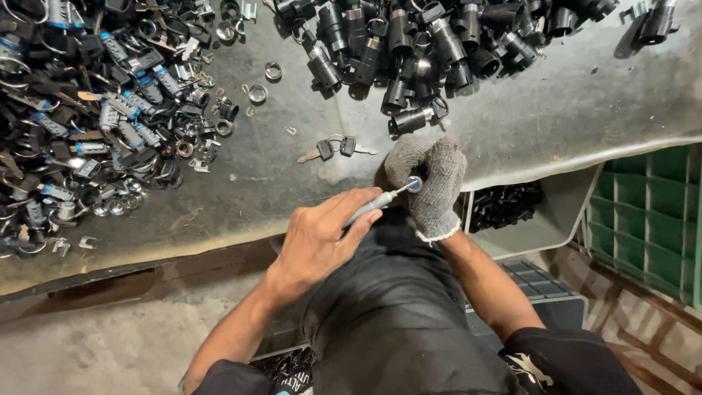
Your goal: The person sits at a workbench covered with piles of lock cylinders and keys. Holding a cylinder in a gloved hand, they use a pen-shaped hand tool to work inside the cylinder, insert and turn keys to test it, and set finished cylinders back on the table, repeating the process on successive cylinders.
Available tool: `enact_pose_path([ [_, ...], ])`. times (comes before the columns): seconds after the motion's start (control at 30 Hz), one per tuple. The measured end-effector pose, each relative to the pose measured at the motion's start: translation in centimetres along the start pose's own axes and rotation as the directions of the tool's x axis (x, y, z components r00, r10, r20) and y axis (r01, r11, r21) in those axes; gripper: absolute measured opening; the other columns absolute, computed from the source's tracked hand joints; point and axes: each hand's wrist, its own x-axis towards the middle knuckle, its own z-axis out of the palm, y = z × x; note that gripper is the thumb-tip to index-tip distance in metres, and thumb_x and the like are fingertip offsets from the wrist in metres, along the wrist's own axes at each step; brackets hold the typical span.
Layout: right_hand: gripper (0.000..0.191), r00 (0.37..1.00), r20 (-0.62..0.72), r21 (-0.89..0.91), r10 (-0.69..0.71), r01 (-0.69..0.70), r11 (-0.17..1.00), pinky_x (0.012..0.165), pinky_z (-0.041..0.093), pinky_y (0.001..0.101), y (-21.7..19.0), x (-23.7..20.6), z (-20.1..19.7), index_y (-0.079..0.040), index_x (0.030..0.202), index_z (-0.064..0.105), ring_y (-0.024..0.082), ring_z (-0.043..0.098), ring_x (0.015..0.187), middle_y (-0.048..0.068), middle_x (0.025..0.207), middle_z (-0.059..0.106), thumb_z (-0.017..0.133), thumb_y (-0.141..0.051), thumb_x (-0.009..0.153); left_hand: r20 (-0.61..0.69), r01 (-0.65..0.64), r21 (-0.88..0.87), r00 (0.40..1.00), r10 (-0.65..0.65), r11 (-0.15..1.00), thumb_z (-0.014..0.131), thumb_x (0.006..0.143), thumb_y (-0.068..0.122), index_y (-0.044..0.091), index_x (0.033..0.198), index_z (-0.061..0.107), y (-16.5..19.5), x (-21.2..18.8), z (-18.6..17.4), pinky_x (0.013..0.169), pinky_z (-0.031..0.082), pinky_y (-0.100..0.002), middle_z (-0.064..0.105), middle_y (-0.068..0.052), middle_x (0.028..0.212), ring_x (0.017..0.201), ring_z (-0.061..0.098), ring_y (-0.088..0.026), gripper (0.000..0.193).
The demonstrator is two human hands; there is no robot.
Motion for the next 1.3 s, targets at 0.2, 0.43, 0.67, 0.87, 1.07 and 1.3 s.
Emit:
enact_pose_path([
  [0.2, 0.015, 0.96, 0.118, 0.147, 0.254, -0.27, 0.952, 0.074, 0.042, 0.0468, -1.1, 0.4, -0.4, 0.001, 0.093, 0.063, 0.037, 0.058, 0.079, 0.017, 0.083, 0.061, 0.053, -0.005, 0.103, -0.041, 0.116, -0.073, 0.992, -0.119, 0.991, 0.071, 0.098, 0.015, 0.006, 0.122, 0.068, 0.4, -0.5, 0.8, 0.073, 0.058, -0.037, 0.075, -0.014, 0.106, 0.09, 0.075, -0.032, 0.026],
  [0.43, 0.021, 0.98, 0.186, 0.451, -0.065, -0.026, 0.892, 0.057, 0.047, 0.0365, -5.1, 4.2, -2.6, -0.005, 0.074, 0.06, 0.028, 0.061, 0.062, 0.012, 0.07, 0.06, 0.066, -0.017, 0.091, -0.116, 0.066, -0.077, 0.99, -0.075, 0.995, 0.074, 0.099, 0.014, 0.002, 0.123, 0.069, -1.7, -1.8, 1.4, 0.08, 0.06, -0.035, 0.075, -0.018, 0.11, 0.093, 0.076, -0.031, 0.027],
  [0.67, 0.012, 0.919, 0.326, 0.472, -0.222, 0.046, 0.881, 0.058, 0.048, 0.0382, -4.7, 6.1, -4.4, -0.007, 0.081, 0.066, 0.03, 0.065, 0.066, 0.01, 0.077, 0.064, 0.067, -0.01, 0.092, -0.034, -0.017, -0.083, 0.999, 0.014, 0.996, 0.074, 0.09, 0.01, -0.002, 0.12, 0.071, -4.2, -1.3, 0.9, 0.075, 0.058, -0.035, 0.077, -0.018, 0.103, 0.087, 0.076, -0.03, 0.032],
  [0.87, 0.02, 0.908, 0.401, 0.483, 0.122, -0.323, 0.814, 0.048, 0.045, 0.0335, -5.0, 5.7, -2.9, -0.003, 0.077, 0.073, 0.017, 0.06, 0.049, 0.01, 0.06, 0.063, 0.071, -0.015, 0.092, -0.102, -0.093, -0.079, 0.991, 0.084, 0.993, 0.074, 0.091, 0.007, -0.005, 0.119, 0.068, -5.0, -0.9, 2.2, 0.077, 0.06, -0.033, 0.076, -0.02, 0.106, 0.09, 0.077, -0.029, 0.03],
  [1.07, 0.019, 0.958, 0.229, 0.59, 0.171, -0.277, 0.758, 0.051, 0.046, 0.0293, -5.0, 5.0, -2.1, 0.001, 0.08, 0.07, 0.01, 0.061, 0.055, 0.011, 0.065, 0.065, 0.066, -0.01, 0.095, -0.144, -0.113, -0.033, 0.984, 0.107, 0.993, 0.075, 0.091, 0.006, -0.005, 0.117, 0.071, -5.7, -0.7, 2.8, 0.076, 0.06, -0.033, 0.076, -0.02, 0.105, 0.089, 0.078, -0.029, 0.028],
  [1.3, 0.026, 0.839, 0.293, 0.668, 0.458, -0.523, 0.53, 0.052, 0.046, 0.0285, -7.1, 5.0, 0.1, 0.004, 0.073, 0.068, 0.005, 0.056, 0.057, 0.009, 0.061, 0.065, 0.065, -0.01, 0.095, -0.227, -0.032, -0.005, 0.973, 0.03, 0.999, 0.074, 0.092, 0.006, -0.004, 0.119, 0.071, -5.5, -0.7, 3.1, 0.071, 0.059, -0.033, 0.078, -0.02, 0.101, 0.081, 0.077, -0.027, 0.029],
])
